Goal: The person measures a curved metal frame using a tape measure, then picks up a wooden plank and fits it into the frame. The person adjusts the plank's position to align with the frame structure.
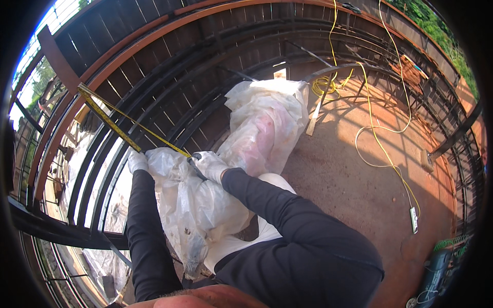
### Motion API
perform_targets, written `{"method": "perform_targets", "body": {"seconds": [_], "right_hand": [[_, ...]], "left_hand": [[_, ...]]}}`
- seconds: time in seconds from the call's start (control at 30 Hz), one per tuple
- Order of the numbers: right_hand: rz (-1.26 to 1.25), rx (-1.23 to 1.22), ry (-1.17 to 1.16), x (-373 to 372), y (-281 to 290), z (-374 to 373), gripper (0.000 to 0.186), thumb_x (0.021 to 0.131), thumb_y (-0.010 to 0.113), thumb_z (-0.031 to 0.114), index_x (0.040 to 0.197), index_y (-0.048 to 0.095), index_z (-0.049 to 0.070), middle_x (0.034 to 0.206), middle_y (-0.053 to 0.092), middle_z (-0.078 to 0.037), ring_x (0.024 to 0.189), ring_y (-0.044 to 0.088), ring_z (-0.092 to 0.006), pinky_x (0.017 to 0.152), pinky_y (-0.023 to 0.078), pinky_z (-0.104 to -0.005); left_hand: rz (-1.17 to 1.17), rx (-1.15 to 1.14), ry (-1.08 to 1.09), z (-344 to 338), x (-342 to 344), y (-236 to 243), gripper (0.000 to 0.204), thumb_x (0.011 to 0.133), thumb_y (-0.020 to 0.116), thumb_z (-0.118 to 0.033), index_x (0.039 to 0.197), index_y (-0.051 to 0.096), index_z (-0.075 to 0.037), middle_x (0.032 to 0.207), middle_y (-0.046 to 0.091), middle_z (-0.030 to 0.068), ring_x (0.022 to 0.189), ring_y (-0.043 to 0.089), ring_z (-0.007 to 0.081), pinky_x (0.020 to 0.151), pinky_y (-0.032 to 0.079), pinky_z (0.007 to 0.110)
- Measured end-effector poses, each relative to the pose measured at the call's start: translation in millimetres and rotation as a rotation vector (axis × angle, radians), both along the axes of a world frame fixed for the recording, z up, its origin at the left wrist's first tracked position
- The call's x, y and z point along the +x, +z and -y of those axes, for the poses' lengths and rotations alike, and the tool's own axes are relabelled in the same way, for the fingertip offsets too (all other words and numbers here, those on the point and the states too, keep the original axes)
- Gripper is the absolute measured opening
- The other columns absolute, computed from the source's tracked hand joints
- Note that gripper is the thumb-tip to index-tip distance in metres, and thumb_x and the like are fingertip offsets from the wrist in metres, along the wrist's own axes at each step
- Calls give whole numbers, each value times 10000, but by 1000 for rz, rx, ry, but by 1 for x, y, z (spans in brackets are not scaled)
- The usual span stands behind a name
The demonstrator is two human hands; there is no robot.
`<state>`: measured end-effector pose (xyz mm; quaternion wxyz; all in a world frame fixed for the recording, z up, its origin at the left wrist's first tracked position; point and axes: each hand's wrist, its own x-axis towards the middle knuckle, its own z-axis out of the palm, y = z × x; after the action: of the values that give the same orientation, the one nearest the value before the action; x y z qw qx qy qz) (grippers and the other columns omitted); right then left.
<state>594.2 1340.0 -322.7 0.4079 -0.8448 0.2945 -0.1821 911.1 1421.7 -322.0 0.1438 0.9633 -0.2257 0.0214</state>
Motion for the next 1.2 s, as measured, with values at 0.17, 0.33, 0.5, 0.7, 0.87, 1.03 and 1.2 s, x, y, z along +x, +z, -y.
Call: {"method": "perform_targets", "body": {"seconds": [0.17, 0.33, 0.5, 0.7, 0.87, 1.03, 1.2], "right_hand": [[4, -37, 10, 2, -8, 3, 313, 968, 461, 275, 1032, 667, 49, 1070, 663, -230, 1042, 607, -415, 895, 475, -487], [-1, -90, 38, 5, -9, -1, 306, 973, 454, 265, 1019, 667, 50, 1048, 665, -229, 1024, 613, -413, 890, 474, -494], [6, -65, 12, 4, -8, 1, 306, 971, 457, 270, 1021, 665, 50, 1060, 666, -221, 1031, 613, -408, 892, 474, -489], [-10, 22, -16, 0, -1, -1, 323, 967, 467, 293, 1045, 668, 53, 1085, 664, -221, 1052, 606, -407, 904, 473, -483], [-29, -14, -5, 2, -1, 0, 333, 969, 463, 304, 1057, 671, 60, 1098, 663, -217, 1064, 604, -402, 918, 472, -478], [-34, 26, -7, 2, -1, -1, 334, 966, 463, 303, 1071, 672, 64, 1114, 660, -216, 1077, 602, -401, 929, 468, -475], [-46, 13, -10, 3, 0, 0, 333, 959, 470, 300, 1082, 673, 66, 1124, 657, -217, 1087, 597, -405, 937, 466, -477]], "left_hand": [[9, -38, 4, 0, -8, 4, 618, 911, 583, -228, 1468, 378, -52, 1145, 671, 232, 1061, 661, 364, 916, 524, 436], [26, -44, -12, -4, 7, -7, 625, 907, 580, -220, 1470, 372, -45, 1146, 670, 233, 1060, 661, 365, 924, 520, 437], [-24, -34, -2, 0, 1, -2, 626, 908, 582, -222, 1472, 380, -39, 1149, 671, 225, 1068, 659, 354, 924, 520, 428], [22, -37, -1, -1, -2, 2, 635, 905, 595, -214, 1474, 376, -33, 1122, 680, 219, 1057, 662, 351, 918, 524, 419], [9, -62, -17, -2, -8, 4, 640, 906, 594, -214, 1476, 370, -29, 1119, 680, 222, 1058, 662, 350, 917, 523, 422], [4, -37, -1, -2, -6, 4, 630, 911, 590, -217, 1472, 378, -27, 1117, 681, 221, 1054, 662, 352, 914, 523, 425], [25, -46, -4, -3, -6, 3, 627, 914, 590, -221, 1471, 379, -25, 1119, 681, 221, 1052, 663, 353, 914, 523, 426]]}}
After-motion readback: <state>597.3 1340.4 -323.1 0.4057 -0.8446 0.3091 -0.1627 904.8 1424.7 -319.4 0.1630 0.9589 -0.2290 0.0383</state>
